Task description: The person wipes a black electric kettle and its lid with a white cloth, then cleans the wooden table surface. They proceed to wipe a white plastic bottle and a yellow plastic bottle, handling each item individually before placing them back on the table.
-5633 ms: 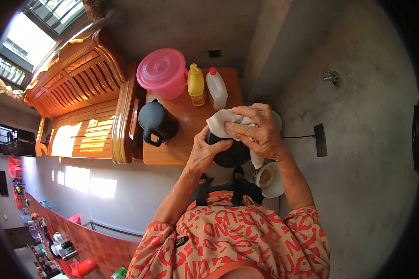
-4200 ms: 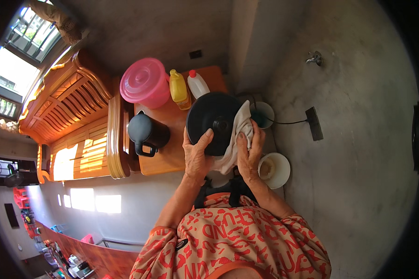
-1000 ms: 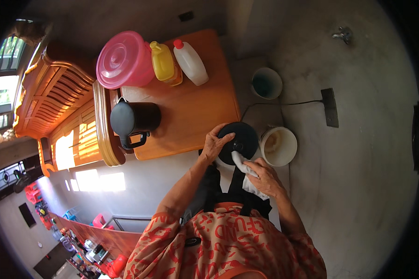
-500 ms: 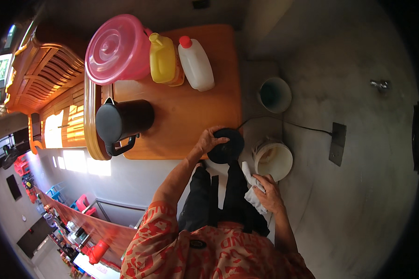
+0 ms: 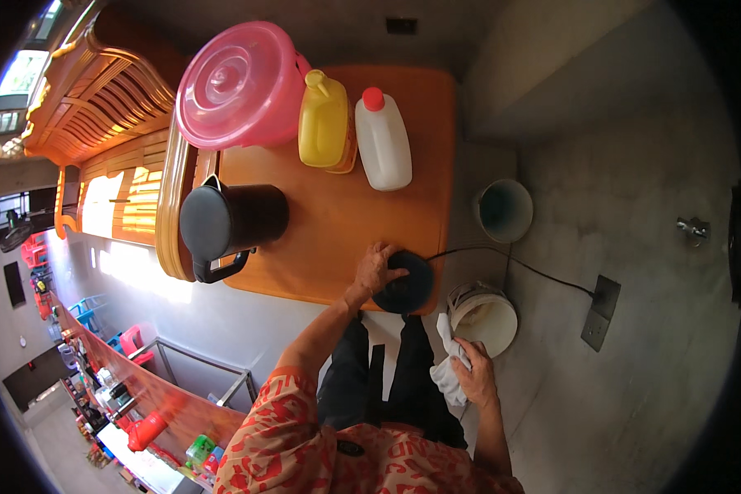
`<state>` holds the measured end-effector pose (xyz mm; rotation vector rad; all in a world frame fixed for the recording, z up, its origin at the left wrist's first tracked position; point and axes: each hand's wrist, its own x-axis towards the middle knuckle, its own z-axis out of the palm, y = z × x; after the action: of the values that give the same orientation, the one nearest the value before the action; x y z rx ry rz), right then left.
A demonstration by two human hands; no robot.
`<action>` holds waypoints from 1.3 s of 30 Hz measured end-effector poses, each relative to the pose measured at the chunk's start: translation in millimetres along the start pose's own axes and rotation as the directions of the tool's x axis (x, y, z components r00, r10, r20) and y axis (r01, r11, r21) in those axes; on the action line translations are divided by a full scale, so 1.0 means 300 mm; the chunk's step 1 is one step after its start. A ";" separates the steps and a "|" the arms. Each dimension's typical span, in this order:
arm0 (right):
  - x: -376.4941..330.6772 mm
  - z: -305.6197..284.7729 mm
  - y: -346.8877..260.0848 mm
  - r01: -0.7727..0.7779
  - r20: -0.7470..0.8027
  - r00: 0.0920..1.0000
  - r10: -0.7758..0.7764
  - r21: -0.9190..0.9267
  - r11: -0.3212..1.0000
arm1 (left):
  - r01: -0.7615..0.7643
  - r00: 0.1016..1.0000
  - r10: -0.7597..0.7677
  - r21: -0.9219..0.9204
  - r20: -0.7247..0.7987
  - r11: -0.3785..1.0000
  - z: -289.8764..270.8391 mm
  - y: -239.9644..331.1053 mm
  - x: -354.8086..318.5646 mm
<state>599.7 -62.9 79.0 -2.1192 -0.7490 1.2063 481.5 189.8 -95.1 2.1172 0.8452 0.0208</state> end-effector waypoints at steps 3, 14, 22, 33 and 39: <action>0.000 -0.009 -0.018 0.016 -0.023 1.000 -0.016 0.008 1.000 | 0.028 0.998 -0.025 0.058 -0.054 0.998 0.013 0.035 -0.018; -0.014 -0.024 0.013 0.043 -0.052 0.998 -0.042 0.016 0.999 | 0.064 0.995 -0.047 0.188 -0.093 0.980 0.052 0.045 -0.020; -0.038 -0.032 0.038 0.044 -0.078 0.996 -0.041 0.036 0.998 | 0.053 0.998 -0.037 0.316 -0.058 0.947 0.035 0.066 -0.020; -0.068 -0.036 0.057 0.032 -0.110 0.994 -0.025 0.062 0.998 | -0.041 0.725 -0.225 -0.366 -0.651 0.930 -0.294 0.294 0.116; -0.072 -0.037 0.033 0.018 -0.099 0.995 -0.014 0.038 0.999 | 0.156 0.783 -0.236 -0.186 -0.576 0.970 -0.412 0.393 0.295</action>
<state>601.9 -87.0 88.5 -2.1205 -0.6916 1.0907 579.6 277.1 45.5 1.8977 1.3908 0.6492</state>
